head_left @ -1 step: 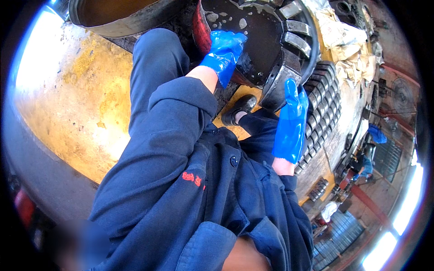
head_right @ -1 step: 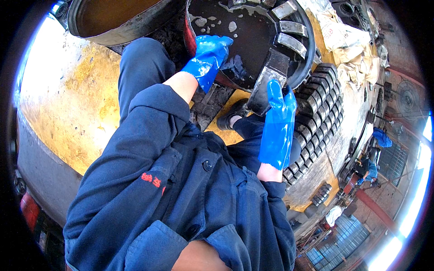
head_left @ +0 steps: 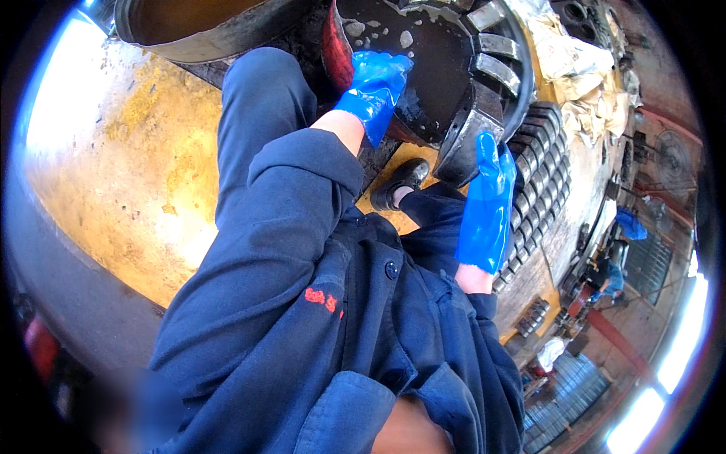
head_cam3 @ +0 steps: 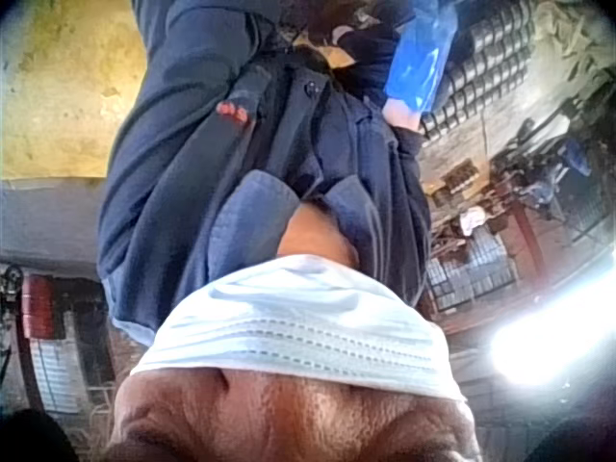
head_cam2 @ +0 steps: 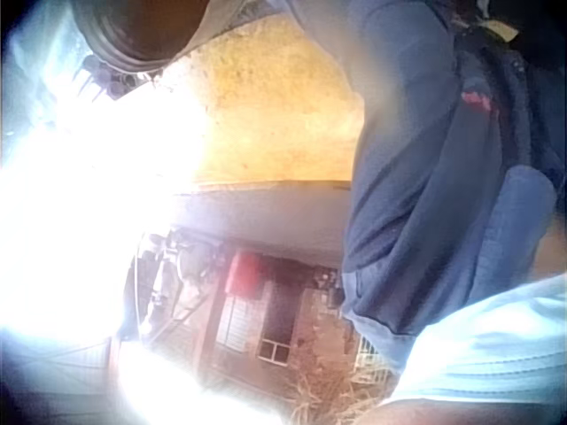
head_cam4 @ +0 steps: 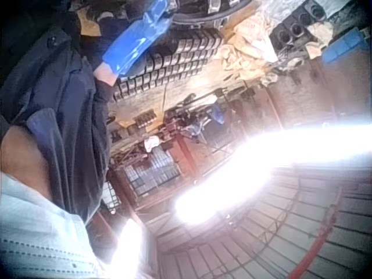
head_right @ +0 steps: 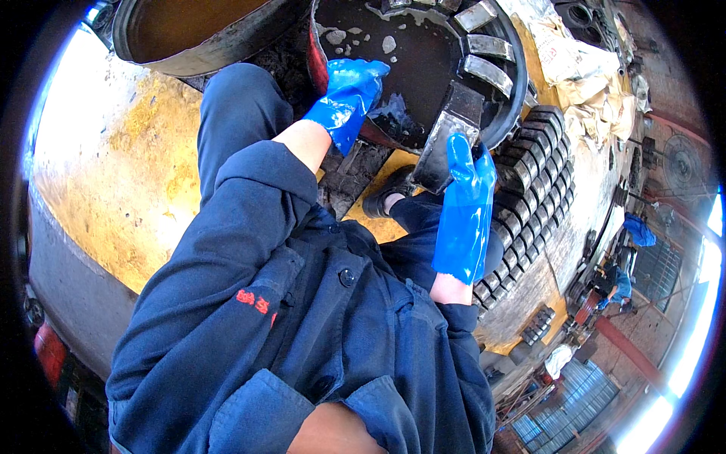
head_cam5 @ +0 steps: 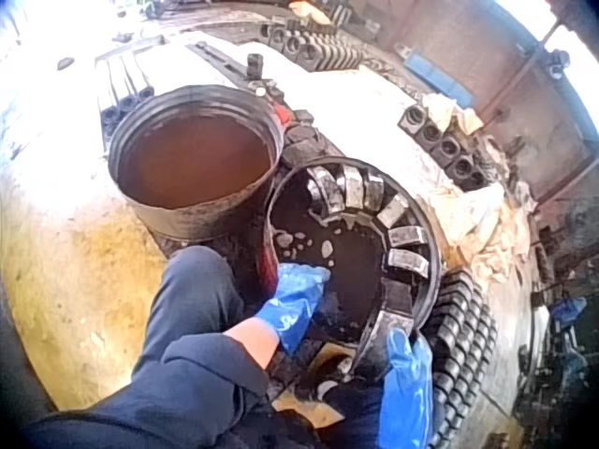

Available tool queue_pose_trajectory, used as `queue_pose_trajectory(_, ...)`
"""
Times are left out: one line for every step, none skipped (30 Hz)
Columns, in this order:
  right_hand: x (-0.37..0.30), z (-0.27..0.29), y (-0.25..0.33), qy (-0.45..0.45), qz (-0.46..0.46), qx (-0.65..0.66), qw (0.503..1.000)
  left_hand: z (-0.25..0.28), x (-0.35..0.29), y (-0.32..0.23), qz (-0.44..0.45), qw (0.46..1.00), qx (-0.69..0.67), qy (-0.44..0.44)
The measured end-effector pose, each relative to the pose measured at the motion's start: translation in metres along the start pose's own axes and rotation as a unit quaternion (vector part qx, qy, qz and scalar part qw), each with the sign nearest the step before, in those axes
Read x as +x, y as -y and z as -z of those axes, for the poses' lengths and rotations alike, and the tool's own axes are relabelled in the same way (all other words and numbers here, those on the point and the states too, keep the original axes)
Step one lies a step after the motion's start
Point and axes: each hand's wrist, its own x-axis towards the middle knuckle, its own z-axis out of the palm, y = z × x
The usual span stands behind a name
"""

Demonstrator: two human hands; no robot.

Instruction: The person scrubs curved metal segments with a red-handled brush inside a black tub containing dark liquid. The person repeatedly dips and scrubs each segment, then places them back into the tub. The person handles multiple segments one at a time throughout the clip.

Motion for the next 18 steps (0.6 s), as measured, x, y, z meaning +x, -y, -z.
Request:
queue_pose_trajectory(-0.002, 0.001, 0.001, -0.001, 0.001, 0.001, 1.000, -0.001, 0.000, -0.001, 0.001, 1.000, -0.003, 0.000)
queue_pose_trajectory(-0.001, 0.000, 0.001, -0.003, 0.001, -0.002, 1.000, -0.001, 0.001, -0.002, 0.000, 1.000, -0.005, 0.000)
queue_pose_trajectory(0.000, 0.000, 0.001, -0.004, 0.001, -0.003, 1.000, -0.001, 0.002, -0.002, 0.003, 1.000, -0.004, 0.010)
queue_pose_trajectory(-0.001, 0.000, 0.001, -0.005, 0.000, -0.002, 1.000, -0.001, 0.002, -0.003, 0.006, 1.000, -0.004, 0.019)
queue_pose_trajectory(0.001, -0.001, 0.001, -0.005, 0.000, -0.001, 1.000, -0.001, 0.002, -0.003, 0.004, 1.000, -0.005, 0.019)
queue_pose_trajectory(0.000, 0.000, 0.002, -0.007, 0.000, -0.003, 1.000, -0.002, 0.002, -0.002, 0.003, 1.000, -0.010, 0.010)
queue_pose_trajectory(0.000, -0.001, 0.002, -0.008, -0.001, -0.004, 1.000, -0.003, 0.002, -0.002, 0.002, 1.000, -0.016, 0.002)
queue_pose_trajectory(-0.001, 0.000, 0.003, -0.009, -0.001, -0.004, 1.000, -0.005, 0.003, -0.003, 0.001, 1.000, -0.017, 0.002)
queue_pose_trajectory(0.001, -0.001, 0.002, -0.007, -0.001, -0.003, 1.000, -0.005, 0.001, -0.001, -0.001, 1.000, -0.015, -0.002)
queue_pose_trajectory(0.002, -0.002, 0.001, -0.003, -0.002, -0.001, 1.000, -0.004, 0.001, 0.001, -0.003, 1.000, -0.014, -0.006)
queue_pose_trajectory(0.004, -0.003, 0.000, 0.000, -0.001, -0.002, 1.000, -0.004, 0.000, 0.002, -0.002, 1.000, -0.011, -0.007)
queue_pose_trajectory(0.003, -0.003, 0.000, -0.001, 0.000, -0.004, 1.000, -0.005, 0.000, 0.002, -0.005, 1.000, -0.014, -0.017)
queue_pose_trajectory(0.002, -0.003, 0.001, 0.000, -0.002, -0.005, 1.000, -0.006, 0.000, 0.003, -0.009, 0.999, -0.015, -0.027)
queue_pose_trajectory(0.001, -0.002, 0.001, 0.000, -0.002, -0.004, 1.000, -0.007, 0.000, 0.004, -0.008, 0.999, -0.015, -0.028)
queue_pose_trajectory(0.001, -0.001, 0.001, -0.001, -0.002, -0.005, 1.000, -0.005, 0.000, 0.002, -0.008, 1.000, -0.015, -0.018)
queue_pose_trajectory(0.002, -0.001, 0.001, -0.002, -0.004, -0.003, 1.000, -0.002, 0.000, 0.000, -0.008, 1.000, -0.015, -0.007)
queue_pose_trajectory(0.001, -0.001, 0.001, -0.002, -0.005, -0.003, 1.000, 0.001, -0.001, -0.001, -0.008, 1.000, -0.015, -0.007)
queue_pose_trajectory(0.000, 0.000, 0.001, -0.003, -0.005, -0.004, 1.000, 0.003, -0.001, -0.002, -0.009, 1.000, -0.010, -0.003)
